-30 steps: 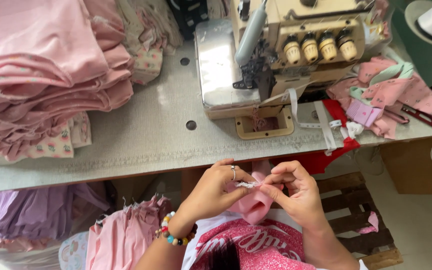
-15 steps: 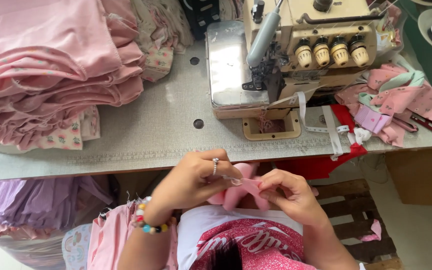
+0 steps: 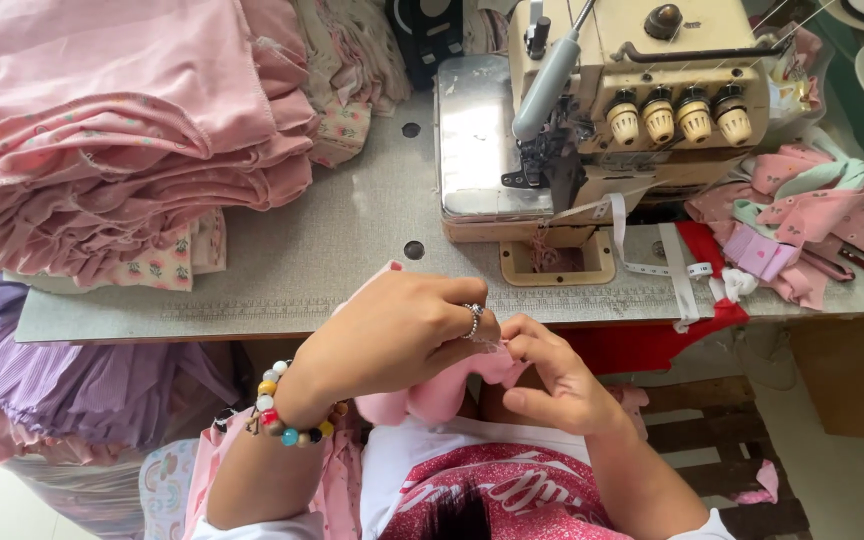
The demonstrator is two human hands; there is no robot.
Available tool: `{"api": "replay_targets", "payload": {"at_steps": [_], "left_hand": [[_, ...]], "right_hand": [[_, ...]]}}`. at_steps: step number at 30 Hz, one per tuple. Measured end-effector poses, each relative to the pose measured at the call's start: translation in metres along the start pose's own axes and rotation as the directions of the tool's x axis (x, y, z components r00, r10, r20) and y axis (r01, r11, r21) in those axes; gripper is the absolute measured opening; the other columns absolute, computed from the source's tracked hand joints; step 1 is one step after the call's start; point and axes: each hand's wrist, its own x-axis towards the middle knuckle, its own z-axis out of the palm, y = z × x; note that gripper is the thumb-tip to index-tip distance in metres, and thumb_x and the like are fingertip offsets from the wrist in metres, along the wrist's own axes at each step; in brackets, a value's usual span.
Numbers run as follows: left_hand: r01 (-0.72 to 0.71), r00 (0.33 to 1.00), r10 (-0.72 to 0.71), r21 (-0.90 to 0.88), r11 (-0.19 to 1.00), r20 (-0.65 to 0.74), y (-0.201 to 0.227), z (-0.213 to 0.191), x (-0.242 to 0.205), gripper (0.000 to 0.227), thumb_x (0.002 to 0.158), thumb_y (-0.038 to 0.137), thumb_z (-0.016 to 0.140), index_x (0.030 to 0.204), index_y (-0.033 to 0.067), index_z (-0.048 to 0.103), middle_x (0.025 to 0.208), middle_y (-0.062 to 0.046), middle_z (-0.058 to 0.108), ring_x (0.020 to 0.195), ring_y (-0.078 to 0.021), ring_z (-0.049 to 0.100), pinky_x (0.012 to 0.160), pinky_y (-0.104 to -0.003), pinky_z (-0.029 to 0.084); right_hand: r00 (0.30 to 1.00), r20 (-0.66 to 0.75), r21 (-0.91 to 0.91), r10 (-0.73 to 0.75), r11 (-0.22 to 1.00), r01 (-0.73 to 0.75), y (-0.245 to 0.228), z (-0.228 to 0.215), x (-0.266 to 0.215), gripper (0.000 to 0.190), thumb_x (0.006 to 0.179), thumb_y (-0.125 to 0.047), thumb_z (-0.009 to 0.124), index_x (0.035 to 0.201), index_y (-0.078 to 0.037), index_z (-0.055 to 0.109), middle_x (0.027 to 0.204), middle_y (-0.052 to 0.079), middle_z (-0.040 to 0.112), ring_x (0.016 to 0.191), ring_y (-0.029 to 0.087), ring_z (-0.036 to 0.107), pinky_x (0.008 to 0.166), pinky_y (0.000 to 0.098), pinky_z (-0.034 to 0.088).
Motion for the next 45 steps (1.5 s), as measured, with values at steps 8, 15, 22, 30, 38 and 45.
{"api": "replay_targets", "payload": {"at_steps": [8, 15, 22, 30, 38, 45], "left_hand": [[-0.006, 0.976, 0.009, 0.013, 1.0, -0.219, 0.006, -0.025, -0.007, 0.016, 0.096, 0.017, 0.07, 0.081, 0.0092, 0.068, 0.074, -0.002, 0.056, 0.06, -0.0291, 0.064, 0.052, -0.037, 0.05], [0.038, 0.955, -0.064, -0.095, 0.995, -0.288, 0.001, -0.042, -0.029, 0.009, 0.102, 0.017, 0.062, 0.104, 0.0139, 0.071, 0.088, -0.002, 0.063, 0.066, -0.0193, 0.061, 0.062, -0.031, 0.045], [0.168, 0.91, -0.211, -0.146, 0.975, -0.357, -0.006, -0.045, -0.056, 0.003, 0.096, 0.009, 0.07, 0.097, 0.0112, 0.073, 0.082, -0.002, 0.061, 0.055, -0.0132, 0.045, 0.057, -0.025, 0.041], [0.25, 0.766, -0.4, -0.341, 0.906, -0.502, -0.024, -0.018, -0.103, 0.001, 0.087, 0.01, 0.075, 0.088, 0.0097, 0.074, 0.074, -0.002, 0.064, 0.054, -0.007, 0.043, 0.051, -0.02, 0.031], [0.16, 0.711, -0.436, -0.477, 0.864, -0.552, -0.044, 0.032, -0.139, 0.003, 0.088, 0.01, 0.073, 0.087, 0.0081, 0.074, 0.078, -0.002, 0.069, 0.068, -0.0107, 0.062, 0.063, -0.021, 0.049], [0.303, 0.659, -0.601, -0.571, 0.763, -0.453, -0.049, 0.056, -0.131, 0.013, 0.082, 0.013, 0.082, 0.092, 0.0069, 0.079, 0.073, 0.001, 0.069, 0.06, -0.0046, 0.048, 0.053, -0.02, 0.036]], "right_hand": [[0.961, -0.099, -0.479, -0.259, 0.859, 0.182, -0.005, 0.008, 0.014, 0.032, 0.086, -0.025, 0.084, 0.065, -0.01, 0.065, 0.079, 0.004, 0.059, 0.065, 0.023, 0.055, 0.067, 0.0349, 0.046], [0.986, -0.129, -0.633, -0.11, 0.774, 0.004, 0.017, -0.013, -0.015, 0.019, 0.087, -0.027, 0.078, 0.077, -0.012, 0.074, 0.086, -0.004, 0.071, 0.078, 0.017, 0.06, 0.079, 0.0342, 0.041], [0.95, -0.176, -0.562, -0.257, 0.819, 0.118, 0.021, -0.027, -0.027, 0.013, 0.085, -0.017, 0.08, 0.084, -0.007, 0.073, 0.093, 0.003, 0.073, 0.076, 0.017, 0.061, 0.077, 0.0317, 0.043], [0.851, -0.501, -0.263, -0.158, 0.964, 0.024, 0.05, -0.035, -0.054, 0.015, 0.1, -0.024, 0.065, 0.095, -0.01, 0.068, 0.094, 0.006, 0.067, 0.086, 0.017, 0.063, 0.071, 0.0263, 0.054], [0.765, -0.638, -0.08, -0.087, 0.996, 0.047, 0.047, -0.031, -0.048, 0.02, 0.099, -0.026, 0.068, 0.088, -0.01, 0.065, 0.084, 0.002, 0.061, 0.078, 0.015, 0.056, 0.07, 0.0265, 0.048], [0.678, -0.72, -0.086, -0.152, 0.988, 0.131, 0.045, -0.05, -0.046, 0.012, 0.089, -0.012, 0.075, 0.084, -0.014, 0.064, 0.08, -0.002, 0.065, 0.071, 0.01, 0.056, 0.063, 0.0227, 0.048]]}}
